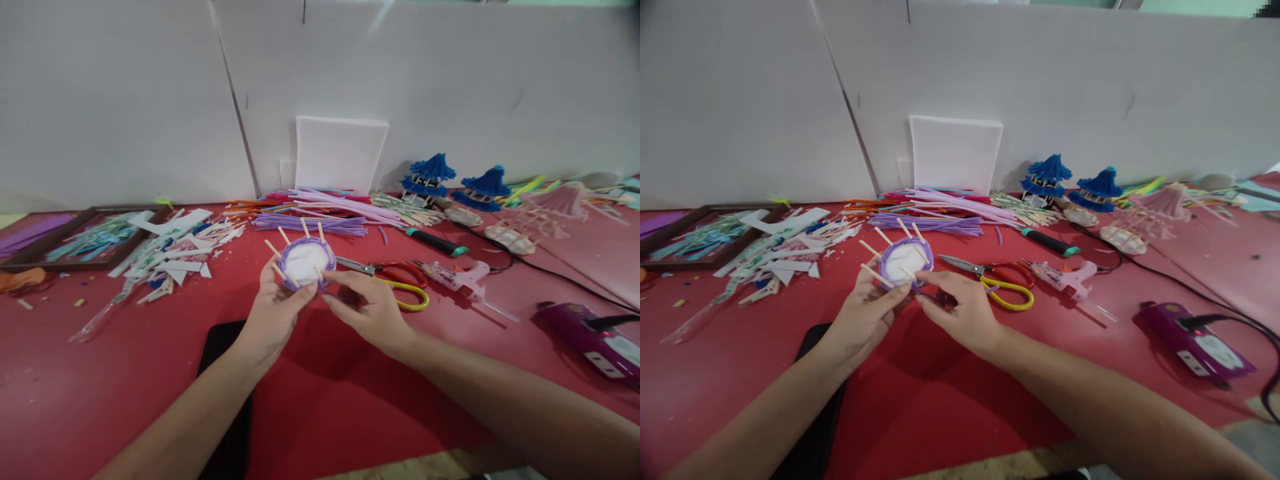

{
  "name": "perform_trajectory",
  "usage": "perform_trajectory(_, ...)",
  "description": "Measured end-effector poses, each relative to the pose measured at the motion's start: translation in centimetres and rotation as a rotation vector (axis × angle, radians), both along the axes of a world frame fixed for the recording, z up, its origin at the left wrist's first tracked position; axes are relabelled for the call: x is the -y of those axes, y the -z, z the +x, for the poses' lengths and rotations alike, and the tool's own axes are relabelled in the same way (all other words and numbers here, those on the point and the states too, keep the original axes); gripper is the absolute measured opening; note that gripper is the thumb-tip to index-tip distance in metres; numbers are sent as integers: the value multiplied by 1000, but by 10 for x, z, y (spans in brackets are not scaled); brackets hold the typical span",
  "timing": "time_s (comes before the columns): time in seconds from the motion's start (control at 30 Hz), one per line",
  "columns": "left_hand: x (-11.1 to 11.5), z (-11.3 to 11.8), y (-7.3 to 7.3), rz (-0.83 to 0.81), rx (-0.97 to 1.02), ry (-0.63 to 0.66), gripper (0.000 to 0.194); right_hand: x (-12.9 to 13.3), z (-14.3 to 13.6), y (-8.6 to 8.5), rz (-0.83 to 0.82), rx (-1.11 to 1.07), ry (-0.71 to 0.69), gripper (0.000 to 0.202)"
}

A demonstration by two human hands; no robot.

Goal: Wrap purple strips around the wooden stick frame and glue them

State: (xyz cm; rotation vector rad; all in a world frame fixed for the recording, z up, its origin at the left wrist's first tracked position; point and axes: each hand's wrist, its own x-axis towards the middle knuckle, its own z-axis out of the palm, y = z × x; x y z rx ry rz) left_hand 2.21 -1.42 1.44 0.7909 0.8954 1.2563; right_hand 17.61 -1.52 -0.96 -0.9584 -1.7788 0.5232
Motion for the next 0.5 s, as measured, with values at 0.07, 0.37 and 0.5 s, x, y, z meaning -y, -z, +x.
perform_trajectory(0.07,-2,-4,5,20,-5,-12,79,0,0,0,31,20,-39,31)
perform_trajectory(0.37,-6,-8,12,61,-130,-105,88,-3,2,1,27,27,-88,35)
perform_trajectory(0.5,-8,-8,12,102,-171,-147,92,-3,2,-1,-8,-22,-93,35)
